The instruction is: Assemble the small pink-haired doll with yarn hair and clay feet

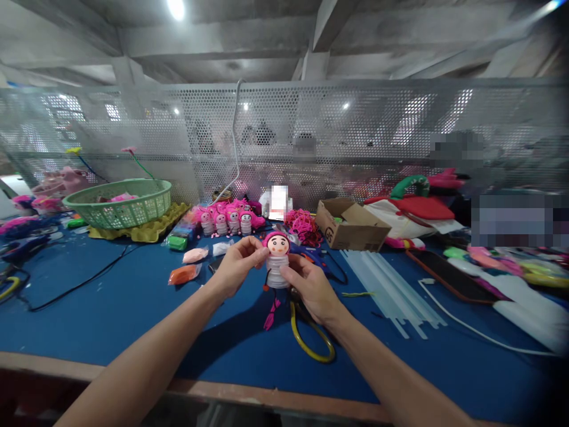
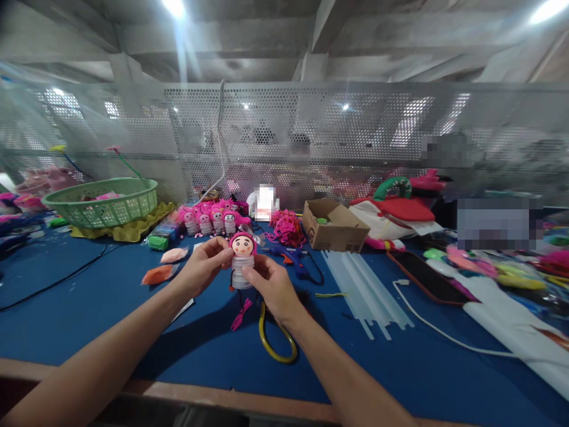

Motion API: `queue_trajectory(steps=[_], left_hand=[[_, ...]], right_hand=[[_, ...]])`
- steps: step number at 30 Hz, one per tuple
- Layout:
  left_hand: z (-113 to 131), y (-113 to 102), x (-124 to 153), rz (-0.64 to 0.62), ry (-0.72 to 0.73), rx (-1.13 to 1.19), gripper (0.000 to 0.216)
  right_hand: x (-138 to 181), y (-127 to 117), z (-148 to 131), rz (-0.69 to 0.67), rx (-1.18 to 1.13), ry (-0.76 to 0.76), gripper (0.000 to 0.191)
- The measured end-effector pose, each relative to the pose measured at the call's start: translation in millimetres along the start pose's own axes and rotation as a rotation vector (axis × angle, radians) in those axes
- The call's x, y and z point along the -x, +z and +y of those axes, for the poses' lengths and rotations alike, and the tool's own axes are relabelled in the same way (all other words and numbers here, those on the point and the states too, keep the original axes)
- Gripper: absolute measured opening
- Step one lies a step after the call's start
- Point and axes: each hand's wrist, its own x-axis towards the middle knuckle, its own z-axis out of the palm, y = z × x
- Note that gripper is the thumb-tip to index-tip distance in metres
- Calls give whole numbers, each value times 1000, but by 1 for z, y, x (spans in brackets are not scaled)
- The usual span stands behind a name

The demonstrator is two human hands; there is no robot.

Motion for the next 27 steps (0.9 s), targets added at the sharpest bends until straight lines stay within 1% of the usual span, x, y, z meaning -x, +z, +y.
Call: queue_trajectory(steps=[7, 11, 18, 23, 27], left_hand=[[6, 7, 3, 79, 86, -166, 26], [7, 8, 4, 91, 117, -208, 24], [6, 5, 2, 86, 124, -227, 24], [8, 5, 3, 106, 140, -270, 23], [6, 4, 2, 108, 115, -252, 22]], right_hand=[[0, -1, 1, 12, -3, 15, 33], [0, -1, 2, 0, -11, 5, 32], [-1, -1, 1, 6, 23, -14, 34], [-1, -1, 2, 36, 48, -25, 32], [-2, -1, 2, 26, 77, -40, 30]])
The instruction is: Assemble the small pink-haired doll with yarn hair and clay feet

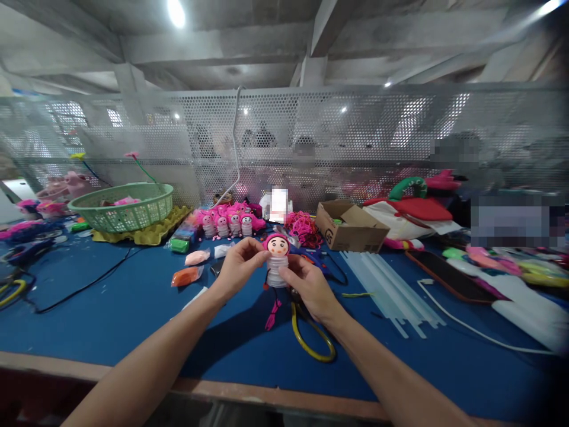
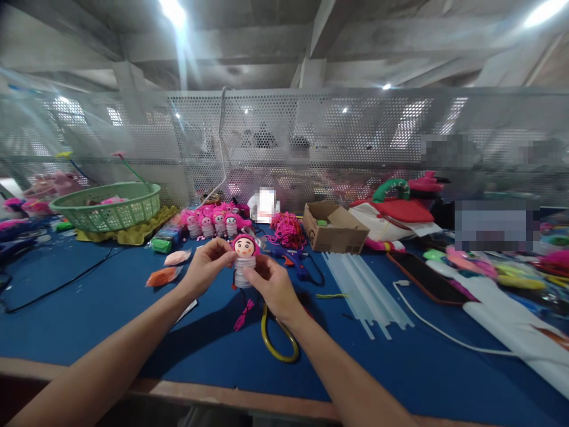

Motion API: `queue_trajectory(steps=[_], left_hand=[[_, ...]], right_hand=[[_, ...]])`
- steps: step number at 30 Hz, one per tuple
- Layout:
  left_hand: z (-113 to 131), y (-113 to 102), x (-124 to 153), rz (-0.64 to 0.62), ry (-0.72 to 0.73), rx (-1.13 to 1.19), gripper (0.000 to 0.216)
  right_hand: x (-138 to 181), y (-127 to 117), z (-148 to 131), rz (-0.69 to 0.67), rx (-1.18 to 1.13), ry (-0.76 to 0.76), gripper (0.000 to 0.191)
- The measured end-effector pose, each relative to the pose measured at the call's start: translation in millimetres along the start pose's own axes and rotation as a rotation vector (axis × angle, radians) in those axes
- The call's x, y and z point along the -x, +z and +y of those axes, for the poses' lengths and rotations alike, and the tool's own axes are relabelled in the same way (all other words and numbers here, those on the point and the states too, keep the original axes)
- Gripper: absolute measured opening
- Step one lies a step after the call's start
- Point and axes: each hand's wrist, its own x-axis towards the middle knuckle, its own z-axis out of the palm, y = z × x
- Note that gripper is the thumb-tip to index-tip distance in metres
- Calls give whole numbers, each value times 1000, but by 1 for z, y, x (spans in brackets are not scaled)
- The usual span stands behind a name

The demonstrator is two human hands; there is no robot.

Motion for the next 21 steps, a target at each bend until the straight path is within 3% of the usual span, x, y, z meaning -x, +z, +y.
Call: queue_trajectory(steps=[8, 15, 21], left_hand=[[-22, -5, -7, -85, -116, 264, 26], [-37, 2, -3, -40, -63, 122, 38], [-42, 6, -5, -24, -30, 136, 41]], right_hand=[[-10, -1, 9, -5, 52, -71, 31], [-28, 6, 10, 135, 75, -69, 34], [-39, 10, 12, 157, 105, -119, 35]])
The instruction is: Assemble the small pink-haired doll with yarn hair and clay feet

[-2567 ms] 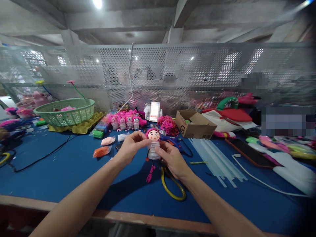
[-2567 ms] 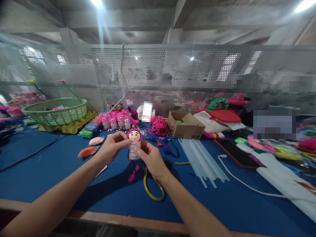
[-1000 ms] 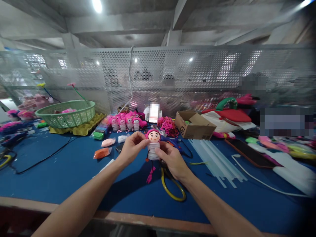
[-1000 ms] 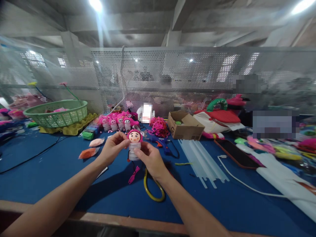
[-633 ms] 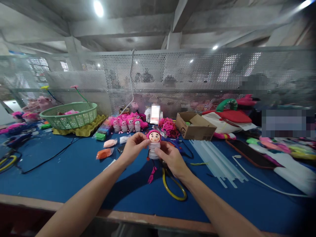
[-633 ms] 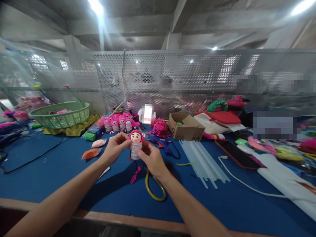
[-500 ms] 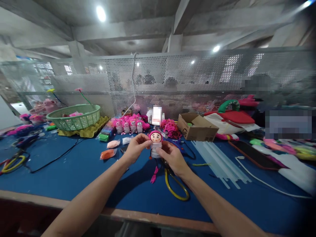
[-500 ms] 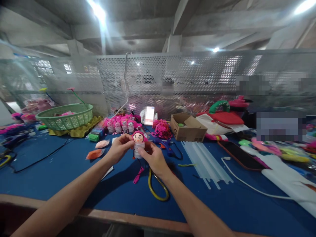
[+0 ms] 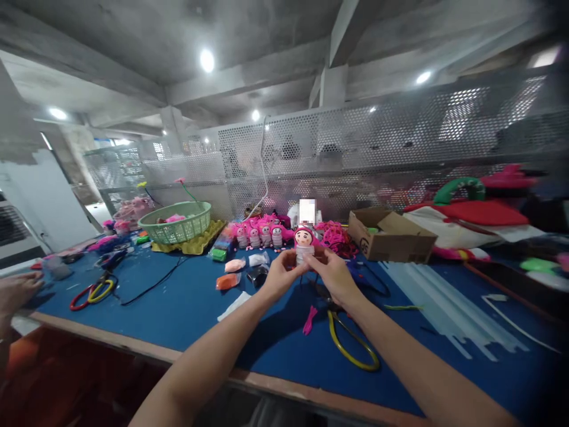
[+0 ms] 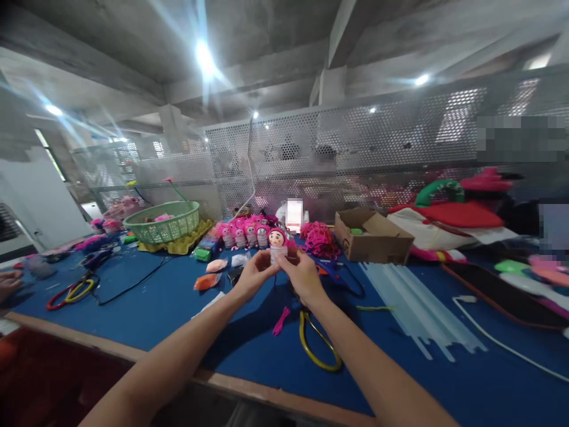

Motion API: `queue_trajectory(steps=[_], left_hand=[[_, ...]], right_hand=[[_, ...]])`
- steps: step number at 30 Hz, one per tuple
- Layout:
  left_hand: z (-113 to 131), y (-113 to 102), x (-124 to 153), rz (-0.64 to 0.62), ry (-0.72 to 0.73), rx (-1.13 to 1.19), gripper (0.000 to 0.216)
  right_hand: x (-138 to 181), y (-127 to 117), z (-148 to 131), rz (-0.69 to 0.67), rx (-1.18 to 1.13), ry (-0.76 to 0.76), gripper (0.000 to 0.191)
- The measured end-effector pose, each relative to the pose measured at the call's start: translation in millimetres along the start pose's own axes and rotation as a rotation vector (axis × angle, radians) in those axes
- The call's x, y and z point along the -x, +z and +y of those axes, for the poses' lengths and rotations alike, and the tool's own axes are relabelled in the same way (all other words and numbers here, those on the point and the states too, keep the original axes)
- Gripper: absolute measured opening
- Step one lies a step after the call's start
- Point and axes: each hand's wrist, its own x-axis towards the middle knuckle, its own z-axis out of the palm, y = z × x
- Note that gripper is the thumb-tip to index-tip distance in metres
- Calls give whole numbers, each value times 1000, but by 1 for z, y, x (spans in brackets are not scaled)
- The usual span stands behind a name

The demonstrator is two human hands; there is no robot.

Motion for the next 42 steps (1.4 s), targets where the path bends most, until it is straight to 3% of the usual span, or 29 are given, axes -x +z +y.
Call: queue_trajectory(steps=[4, 8, 11, 15, 19, 30, 42], left_hand=[[4, 3, -11, 2, -57, 14, 39], [12, 9, -29, 48, -26, -30, 38], [11, 15, -37, 87, 0, -15, 39], [-3, 20, -31, 162, -6, 40, 38], [-7, 16, -21, 110, -22, 61, 38], [-2, 8, -21, 153, 32, -18, 34], [-9, 15, -16, 127, 25, 9, 39]], right_hand=[[-7, -5, -4, -9, 15, -24, 35], [-20, -10, -13, -60, -17, -22, 37], [-26, -11, -9, -6, -53, -27, 41], [-22, -10, 7, 24, 34, -60, 39], [-15, -8, 15, 44, 114, -95, 37], [-11, -7, 19, 15, 183, -188, 38], [-9, -8, 18, 77, 214, -151, 34]])
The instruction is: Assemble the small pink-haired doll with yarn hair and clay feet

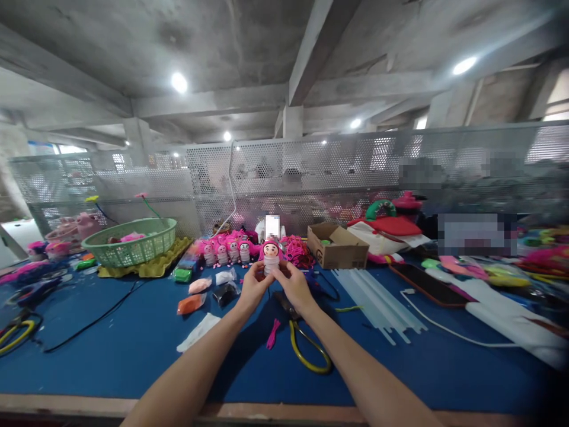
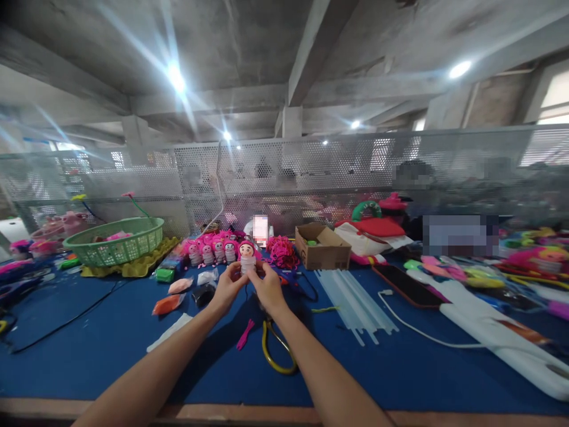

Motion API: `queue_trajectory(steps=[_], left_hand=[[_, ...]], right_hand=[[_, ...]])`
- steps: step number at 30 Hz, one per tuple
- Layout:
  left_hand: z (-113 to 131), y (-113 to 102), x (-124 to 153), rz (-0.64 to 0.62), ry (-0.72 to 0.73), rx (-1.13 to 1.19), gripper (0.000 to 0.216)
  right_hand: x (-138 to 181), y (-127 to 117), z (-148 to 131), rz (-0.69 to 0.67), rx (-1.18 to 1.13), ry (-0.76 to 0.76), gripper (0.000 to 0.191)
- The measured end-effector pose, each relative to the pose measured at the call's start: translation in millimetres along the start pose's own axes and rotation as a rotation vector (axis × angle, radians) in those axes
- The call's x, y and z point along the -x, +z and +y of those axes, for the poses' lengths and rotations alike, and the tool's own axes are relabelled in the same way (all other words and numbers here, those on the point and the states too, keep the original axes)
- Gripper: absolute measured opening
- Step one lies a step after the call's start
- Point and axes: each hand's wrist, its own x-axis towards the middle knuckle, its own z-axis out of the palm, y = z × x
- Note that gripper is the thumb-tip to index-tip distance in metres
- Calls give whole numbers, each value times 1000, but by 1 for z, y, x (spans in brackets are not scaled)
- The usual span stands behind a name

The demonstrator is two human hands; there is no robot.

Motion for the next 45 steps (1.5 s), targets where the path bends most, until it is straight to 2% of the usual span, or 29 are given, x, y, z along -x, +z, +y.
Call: queue_trajectory(steps=[4, 15, 24, 38, 45], left_hand=[[5, 2, 1, -27, 0, 11, 41], [8, 7, 4, 28, 17, -18, 38], [9, 7, 5, 14, 15, -16, 39], [7, 4, 1, 0, 56, -5, 37], [7, 5, 1, 0, 66, 4, 34]], right_hand=[[0, 0, -1, 30, -7, -24, 34], [5, -1, -15, 102, 22, -66, 27], [5, 0, -14, 113, -7, -59, 25], [7, 0, -16, 2, 36, -68, 35], [8, 0, -20, 5, 33, -65, 35]])
